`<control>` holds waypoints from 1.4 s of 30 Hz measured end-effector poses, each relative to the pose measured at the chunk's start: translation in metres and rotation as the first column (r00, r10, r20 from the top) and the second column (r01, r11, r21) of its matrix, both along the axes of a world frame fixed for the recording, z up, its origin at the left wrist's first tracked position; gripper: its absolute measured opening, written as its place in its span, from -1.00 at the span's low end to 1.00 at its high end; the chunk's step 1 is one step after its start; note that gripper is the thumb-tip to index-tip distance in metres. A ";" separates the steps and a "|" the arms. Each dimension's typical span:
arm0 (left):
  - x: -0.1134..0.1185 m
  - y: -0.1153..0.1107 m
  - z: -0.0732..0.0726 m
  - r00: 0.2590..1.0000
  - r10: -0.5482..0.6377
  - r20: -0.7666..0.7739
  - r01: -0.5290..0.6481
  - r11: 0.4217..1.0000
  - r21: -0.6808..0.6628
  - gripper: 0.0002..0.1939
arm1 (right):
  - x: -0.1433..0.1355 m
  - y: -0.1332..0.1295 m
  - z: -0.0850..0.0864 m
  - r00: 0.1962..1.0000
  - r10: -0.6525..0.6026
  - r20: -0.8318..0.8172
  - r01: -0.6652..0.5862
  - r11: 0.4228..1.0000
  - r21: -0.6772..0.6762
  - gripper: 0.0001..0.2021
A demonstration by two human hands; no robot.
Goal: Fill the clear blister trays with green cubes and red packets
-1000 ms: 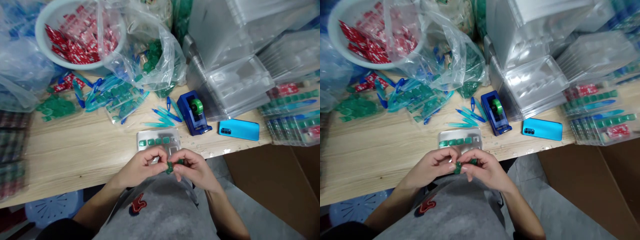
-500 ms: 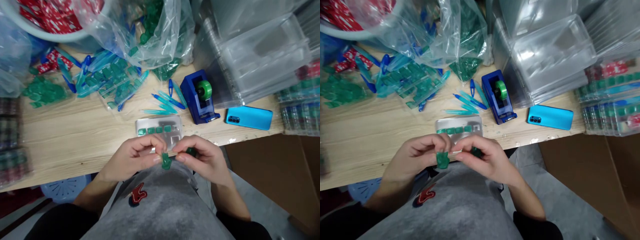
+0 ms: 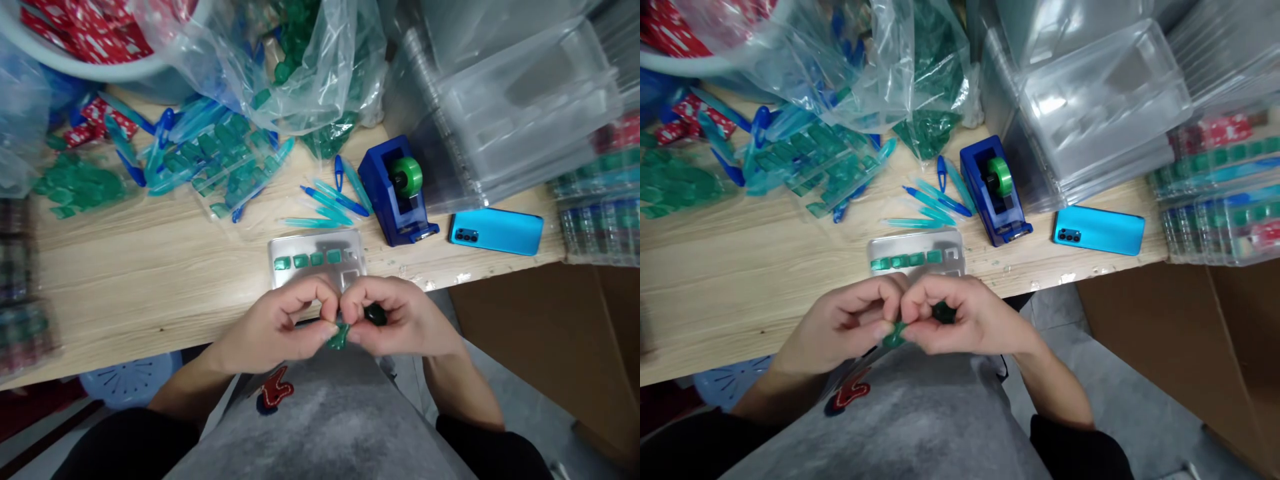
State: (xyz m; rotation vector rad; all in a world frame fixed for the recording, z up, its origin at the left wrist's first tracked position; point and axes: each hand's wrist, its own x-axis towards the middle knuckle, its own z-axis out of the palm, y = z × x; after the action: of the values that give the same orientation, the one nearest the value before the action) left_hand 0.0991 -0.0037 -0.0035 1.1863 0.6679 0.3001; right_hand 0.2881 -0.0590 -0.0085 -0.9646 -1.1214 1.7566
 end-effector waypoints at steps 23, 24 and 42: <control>0.005 -0.005 -0.002 0.978 0.192 0.085 -0.179 0.975 -0.134 -0.69 | 0.005 -0.004 0.001 0.988 -0.147 0.038 0.148 0.989 -0.027 -0.91; 0.006 -0.005 -0.001 0.979 0.198 0.052 -0.190 0.973 -0.131 -0.69 | 0.003 -0.004 -0.002 0.989 -0.149 -0.010 0.149 0.988 -0.031 -0.90; 0.013 -0.022 -0.018 0.996 0.090 -0.029 -0.093 0.987 -0.132 -0.89 | 0.002 -0.042 -0.036 0.962 -0.161 -0.222 0.049 0.897 -0.440 -0.61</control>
State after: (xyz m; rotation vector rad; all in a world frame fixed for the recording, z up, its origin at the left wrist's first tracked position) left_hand 0.1119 -0.0260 -0.0218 1.0346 0.7524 0.3146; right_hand 0.2905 -0.1015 -0.0447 -0.9981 -0.5119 2.0138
